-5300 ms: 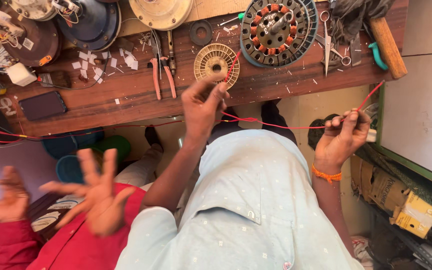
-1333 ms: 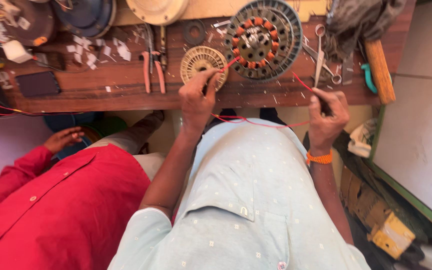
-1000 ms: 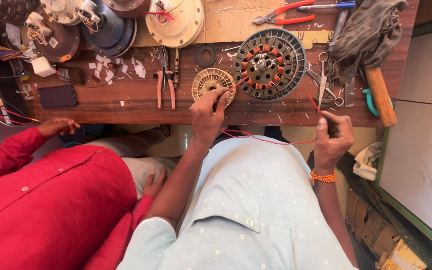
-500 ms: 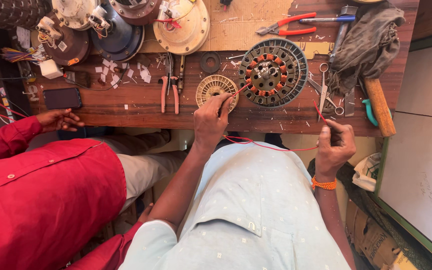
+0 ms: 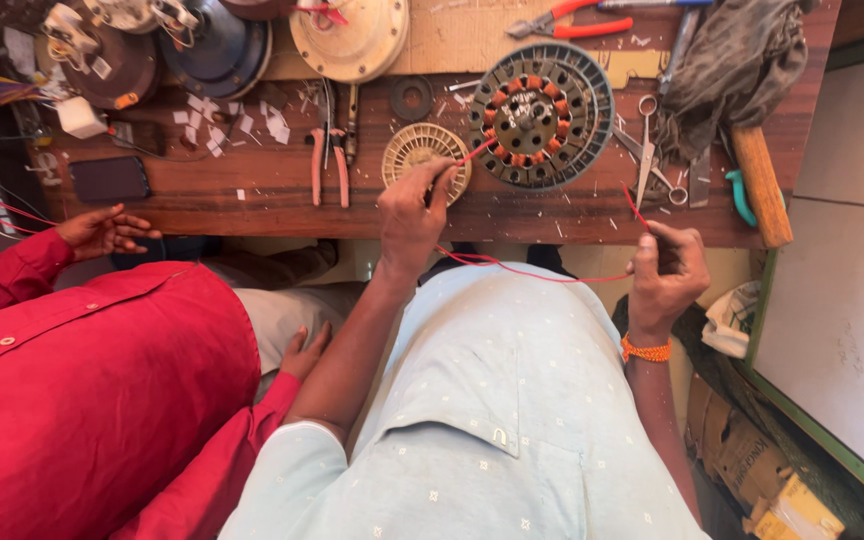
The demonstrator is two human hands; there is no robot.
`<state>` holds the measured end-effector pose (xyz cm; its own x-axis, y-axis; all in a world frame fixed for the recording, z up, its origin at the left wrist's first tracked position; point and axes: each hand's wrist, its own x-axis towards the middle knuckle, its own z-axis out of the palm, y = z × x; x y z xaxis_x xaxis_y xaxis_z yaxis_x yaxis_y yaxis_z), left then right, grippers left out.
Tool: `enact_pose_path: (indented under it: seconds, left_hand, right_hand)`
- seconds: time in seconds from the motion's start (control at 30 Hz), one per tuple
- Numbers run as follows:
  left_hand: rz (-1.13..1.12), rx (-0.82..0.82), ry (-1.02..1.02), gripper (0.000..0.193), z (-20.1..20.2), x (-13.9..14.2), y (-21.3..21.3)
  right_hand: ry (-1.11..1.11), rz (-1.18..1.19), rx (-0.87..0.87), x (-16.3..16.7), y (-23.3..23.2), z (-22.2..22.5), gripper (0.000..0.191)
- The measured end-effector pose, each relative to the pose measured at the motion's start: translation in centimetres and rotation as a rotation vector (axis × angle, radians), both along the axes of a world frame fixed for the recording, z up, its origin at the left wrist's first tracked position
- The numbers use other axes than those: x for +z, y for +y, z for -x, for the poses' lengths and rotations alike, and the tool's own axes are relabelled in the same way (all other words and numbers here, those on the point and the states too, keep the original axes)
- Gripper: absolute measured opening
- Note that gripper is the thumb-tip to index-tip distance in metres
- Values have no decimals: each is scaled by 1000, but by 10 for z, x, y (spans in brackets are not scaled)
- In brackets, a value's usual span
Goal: The person threads red insulated wire through the slots of a fan motor stator on a workbench, pulls the wire taut, and cuts it with scissors. They then use a wrench on the motor assembly and fit small components into the stator by hand.
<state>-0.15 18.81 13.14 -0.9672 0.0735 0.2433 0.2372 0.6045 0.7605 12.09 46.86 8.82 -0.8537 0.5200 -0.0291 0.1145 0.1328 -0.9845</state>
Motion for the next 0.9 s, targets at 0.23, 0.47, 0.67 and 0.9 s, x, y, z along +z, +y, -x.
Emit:
enact_pose_path:
  seconds: [0.23, 0.47, 0.67, 0.9]
  left_hand:
    - [-31, -25, -16, 12, -3, -2, -1]
    - [-7, -48, -4, 11, -5, -2, -1]
    - [-6, -49, -40, 11, -7, 0, 0]
    - [-15, -60, -21, 12, -8, 1, 1]
  right_hand:
    - [17, -126, 150, 0, 1, -2, 8]
    - [-38, -173, 203, 5, -1, 1, 9]
    - [-81, -179, 214, 12, -4, 5, 8]
    - [-63, -268, 263, 21, -9, 12, 8]
